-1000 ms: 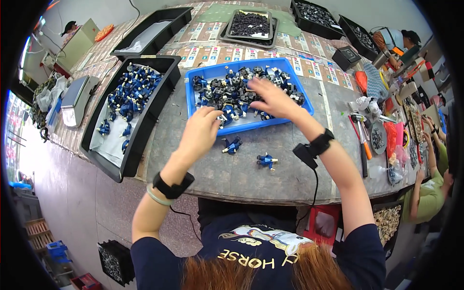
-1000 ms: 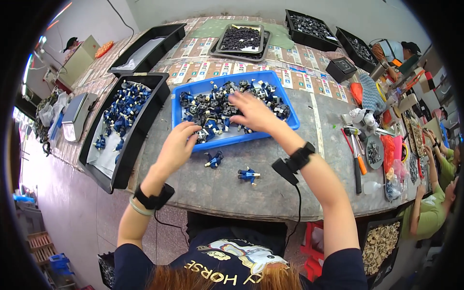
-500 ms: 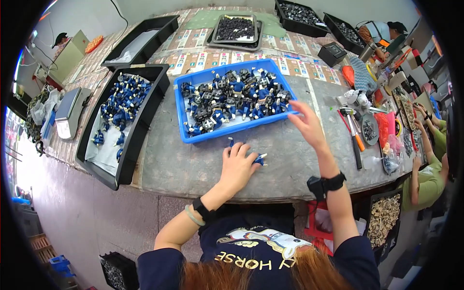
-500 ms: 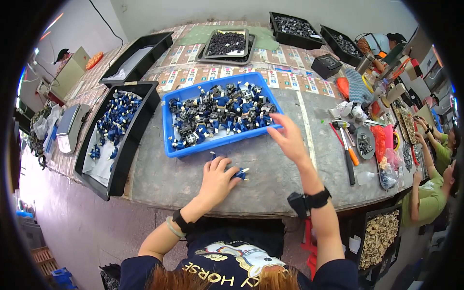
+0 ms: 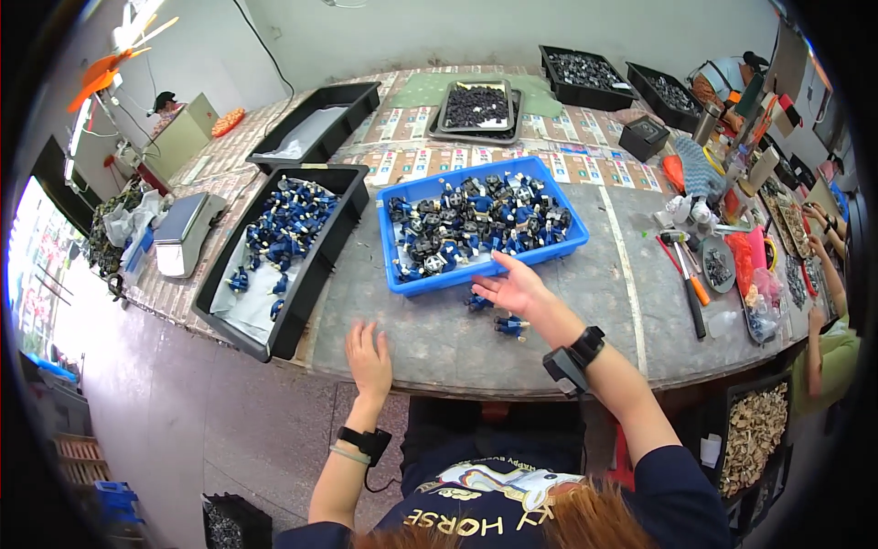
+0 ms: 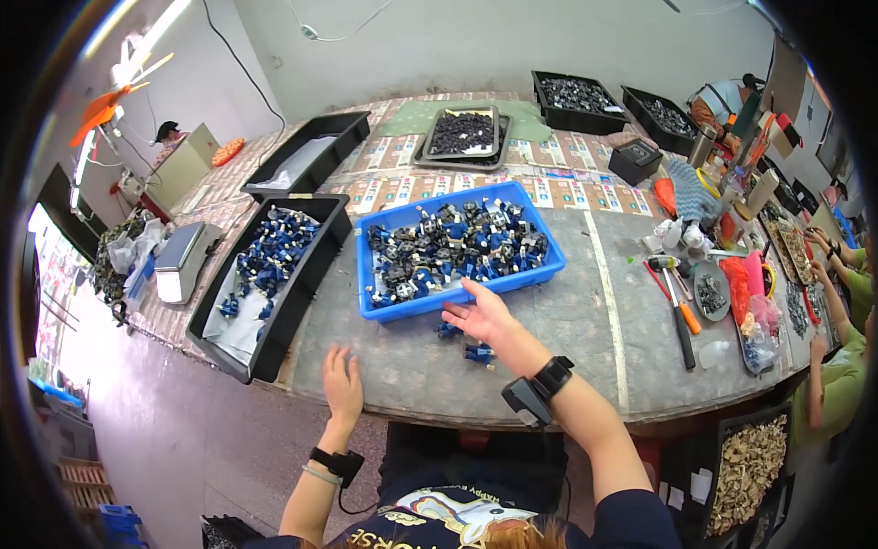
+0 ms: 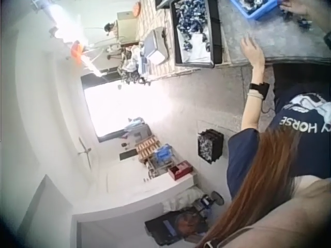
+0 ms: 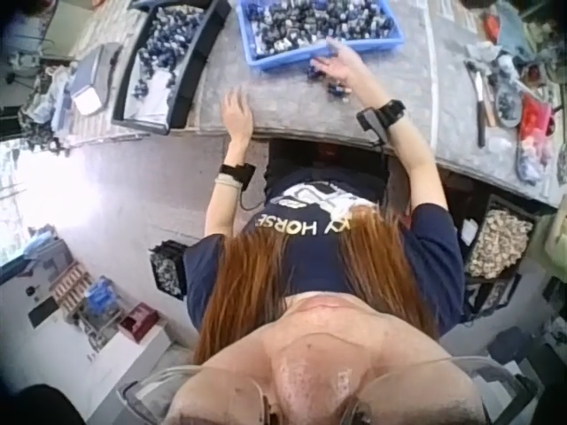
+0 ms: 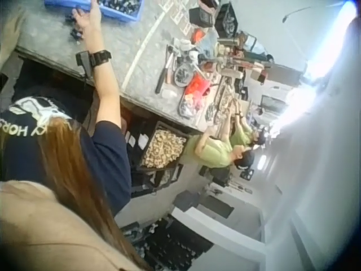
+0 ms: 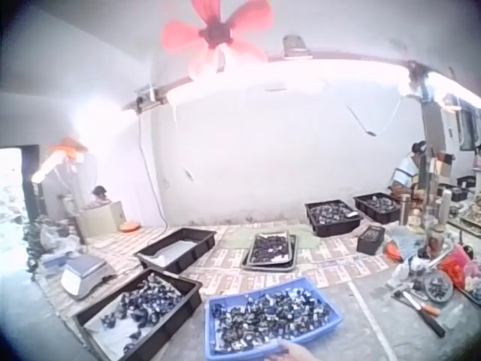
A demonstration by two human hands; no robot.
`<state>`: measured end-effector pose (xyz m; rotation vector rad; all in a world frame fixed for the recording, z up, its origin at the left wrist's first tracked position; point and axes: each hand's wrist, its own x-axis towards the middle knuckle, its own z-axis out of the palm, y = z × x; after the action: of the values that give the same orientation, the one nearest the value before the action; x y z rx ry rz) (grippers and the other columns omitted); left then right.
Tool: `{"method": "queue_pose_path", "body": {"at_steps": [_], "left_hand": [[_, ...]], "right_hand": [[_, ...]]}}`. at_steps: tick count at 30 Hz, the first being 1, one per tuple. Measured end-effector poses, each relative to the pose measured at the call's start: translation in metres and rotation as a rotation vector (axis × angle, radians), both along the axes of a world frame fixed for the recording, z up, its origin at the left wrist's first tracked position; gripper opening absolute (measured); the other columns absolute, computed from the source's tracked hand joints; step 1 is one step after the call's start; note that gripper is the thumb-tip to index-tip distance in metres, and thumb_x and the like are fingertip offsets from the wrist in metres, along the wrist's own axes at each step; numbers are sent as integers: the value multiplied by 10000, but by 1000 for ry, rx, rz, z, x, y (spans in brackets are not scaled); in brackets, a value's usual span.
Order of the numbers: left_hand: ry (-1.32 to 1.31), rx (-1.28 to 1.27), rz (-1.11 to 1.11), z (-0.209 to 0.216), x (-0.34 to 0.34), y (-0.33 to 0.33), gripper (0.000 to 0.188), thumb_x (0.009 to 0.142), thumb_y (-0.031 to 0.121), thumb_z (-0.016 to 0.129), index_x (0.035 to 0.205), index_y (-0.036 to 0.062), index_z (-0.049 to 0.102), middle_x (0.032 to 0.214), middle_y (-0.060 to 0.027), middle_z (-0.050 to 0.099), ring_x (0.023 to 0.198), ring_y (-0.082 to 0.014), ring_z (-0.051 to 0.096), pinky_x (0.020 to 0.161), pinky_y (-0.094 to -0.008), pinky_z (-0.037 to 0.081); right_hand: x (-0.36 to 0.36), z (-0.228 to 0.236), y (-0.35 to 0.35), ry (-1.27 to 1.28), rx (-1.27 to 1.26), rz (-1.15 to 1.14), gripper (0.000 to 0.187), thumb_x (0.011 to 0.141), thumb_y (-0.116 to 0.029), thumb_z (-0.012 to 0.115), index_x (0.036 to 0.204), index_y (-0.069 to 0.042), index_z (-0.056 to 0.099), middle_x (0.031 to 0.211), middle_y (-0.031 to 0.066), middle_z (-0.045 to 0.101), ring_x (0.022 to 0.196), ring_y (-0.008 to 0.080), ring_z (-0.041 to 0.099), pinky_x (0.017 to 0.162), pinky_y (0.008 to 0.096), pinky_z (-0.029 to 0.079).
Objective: Assembling small plastic figurines by applying adhesive to component joints.
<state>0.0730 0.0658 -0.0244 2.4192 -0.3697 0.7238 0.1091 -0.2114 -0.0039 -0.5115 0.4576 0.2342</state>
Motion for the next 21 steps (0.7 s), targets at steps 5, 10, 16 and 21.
{"method": "queue_pose_path", "body": {"at_steps": [5,10,16,21], "left_hand": [[-58,1,57,-11,-1,-5,131,793,124,512,829,19,582,888,-144,586,885,-306,542,768,-365,426],[-70,-5,68,-9,-9,2,119,764,121,532,799,29,599,860,-108,608,853,-273,569,734,-354,445],[-106,-65,77,-9,0,-1,137,754,141,541,796,30,610,852,-115,614,845,-259,577,733,-346,449],[-123,-77,95,-19,5,11,127,752,156,536,754,37,582,811,-124,598,803,-268,568,685,-349,457]], "right_hand": [[7,-11,5,175,96,-184,353,790,-192,583,1025,12,416,1020,201,449,922,381,485,771,460,460],[18,1,18,340,24,-163,327,682,-203,711,828,-19,483,771,127,511,598,199,503,393,214,386],[39,18,-3,480,75,16,136,703,-123,589,732,-43,484,623,57,486,492,146,442,405,200,344],[59,25,1,398,10,85,399,709,-83,507,1083,21,416,1169,191,397,1085,372,382,936,532,289]]}}
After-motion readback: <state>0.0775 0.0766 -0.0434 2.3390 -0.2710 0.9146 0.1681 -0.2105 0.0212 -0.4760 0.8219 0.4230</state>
